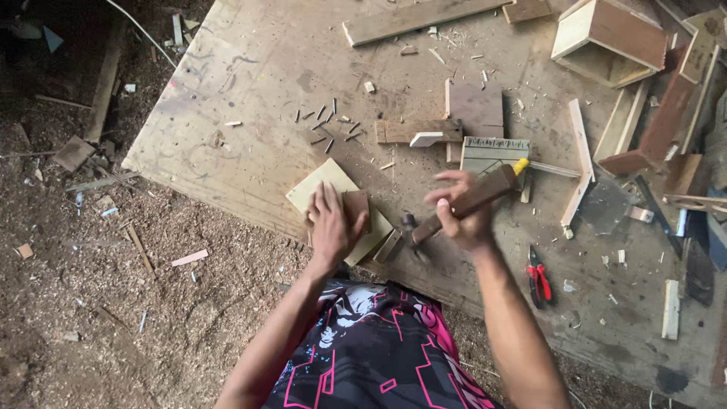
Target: The person repeatedly hammers nails into a small wooden box on a workbench. They pick up nails from the table, position them on the box, and strike them with a hammer. The box remains on the workbench throughout the clip.
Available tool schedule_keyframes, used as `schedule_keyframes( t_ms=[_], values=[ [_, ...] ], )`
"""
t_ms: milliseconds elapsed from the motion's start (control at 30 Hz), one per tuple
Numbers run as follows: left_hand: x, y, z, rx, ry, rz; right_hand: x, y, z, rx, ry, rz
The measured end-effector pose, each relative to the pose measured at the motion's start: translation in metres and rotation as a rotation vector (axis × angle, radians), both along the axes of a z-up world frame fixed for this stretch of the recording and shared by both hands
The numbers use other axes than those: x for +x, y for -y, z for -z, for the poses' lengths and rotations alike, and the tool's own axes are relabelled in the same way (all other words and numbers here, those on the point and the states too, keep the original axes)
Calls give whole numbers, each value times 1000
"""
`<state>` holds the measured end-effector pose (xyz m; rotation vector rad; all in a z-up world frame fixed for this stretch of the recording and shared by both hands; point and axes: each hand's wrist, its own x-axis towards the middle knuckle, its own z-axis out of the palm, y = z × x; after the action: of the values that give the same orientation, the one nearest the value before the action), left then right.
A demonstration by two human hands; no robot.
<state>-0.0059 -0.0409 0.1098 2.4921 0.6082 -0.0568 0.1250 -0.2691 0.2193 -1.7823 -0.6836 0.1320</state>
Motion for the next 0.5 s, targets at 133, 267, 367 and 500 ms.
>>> schedule_keyframes(
  t_ms=[133, 267, 367, 500],
  values=[
    [-2, 4, -12, 43, -84, 81, -2, -30, 32, 110, 60, 53],
    [4, -20, -24, 29, -211, 265, 8, -55, 36, -40, 366, 140],
    [7, -25, -19, 46, -244, 306, 12, -74, 23, -71, 412, 166],
    [11, -13, 7, 212, 117, 61, 23, -108, 0, -109, 404, 187]
  ],
)
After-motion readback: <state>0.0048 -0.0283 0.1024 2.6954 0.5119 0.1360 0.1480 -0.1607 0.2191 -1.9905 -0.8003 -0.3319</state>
